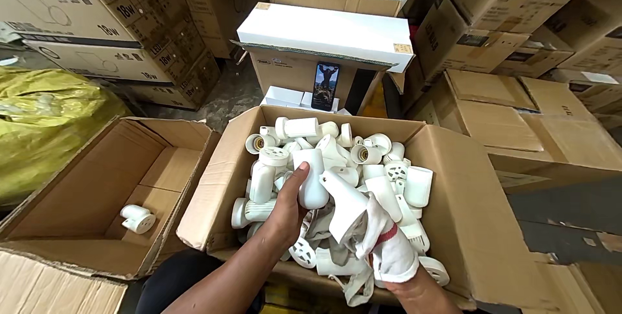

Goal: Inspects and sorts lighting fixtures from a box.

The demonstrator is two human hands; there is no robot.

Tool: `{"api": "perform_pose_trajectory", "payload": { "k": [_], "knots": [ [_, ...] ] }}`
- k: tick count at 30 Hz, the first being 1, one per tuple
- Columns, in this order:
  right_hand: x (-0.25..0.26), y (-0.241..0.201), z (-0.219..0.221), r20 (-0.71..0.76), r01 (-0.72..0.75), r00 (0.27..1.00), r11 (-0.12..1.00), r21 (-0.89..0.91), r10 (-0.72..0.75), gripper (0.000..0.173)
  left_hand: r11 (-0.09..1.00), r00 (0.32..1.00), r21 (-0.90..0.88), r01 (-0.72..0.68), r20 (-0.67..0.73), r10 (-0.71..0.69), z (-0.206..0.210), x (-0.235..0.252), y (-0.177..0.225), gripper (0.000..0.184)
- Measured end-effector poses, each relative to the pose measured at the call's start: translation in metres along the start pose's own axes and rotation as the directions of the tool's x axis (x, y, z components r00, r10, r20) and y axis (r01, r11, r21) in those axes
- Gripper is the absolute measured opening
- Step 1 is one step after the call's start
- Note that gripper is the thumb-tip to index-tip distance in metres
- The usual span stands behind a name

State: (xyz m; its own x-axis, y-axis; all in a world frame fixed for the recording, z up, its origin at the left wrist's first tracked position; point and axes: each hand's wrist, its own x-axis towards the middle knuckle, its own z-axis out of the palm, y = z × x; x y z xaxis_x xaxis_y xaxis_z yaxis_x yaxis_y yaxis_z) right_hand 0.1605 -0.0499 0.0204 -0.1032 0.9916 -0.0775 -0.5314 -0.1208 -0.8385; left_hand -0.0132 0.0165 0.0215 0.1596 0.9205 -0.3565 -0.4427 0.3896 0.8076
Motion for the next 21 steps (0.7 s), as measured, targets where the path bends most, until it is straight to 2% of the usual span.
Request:
{"api": "perform_pose_trajectory", "payload": {
  "k": [21],
  "knots": [
    [0.0033,0.0014,-0.0016,0.02,0.015,1.0,1.0,0.013,-0.015,0.014,0.999,0.999,-0.019,0.038,-0.012,-0.038,0.0015,-0.0025,0.0008,0.05]
  ]
}}
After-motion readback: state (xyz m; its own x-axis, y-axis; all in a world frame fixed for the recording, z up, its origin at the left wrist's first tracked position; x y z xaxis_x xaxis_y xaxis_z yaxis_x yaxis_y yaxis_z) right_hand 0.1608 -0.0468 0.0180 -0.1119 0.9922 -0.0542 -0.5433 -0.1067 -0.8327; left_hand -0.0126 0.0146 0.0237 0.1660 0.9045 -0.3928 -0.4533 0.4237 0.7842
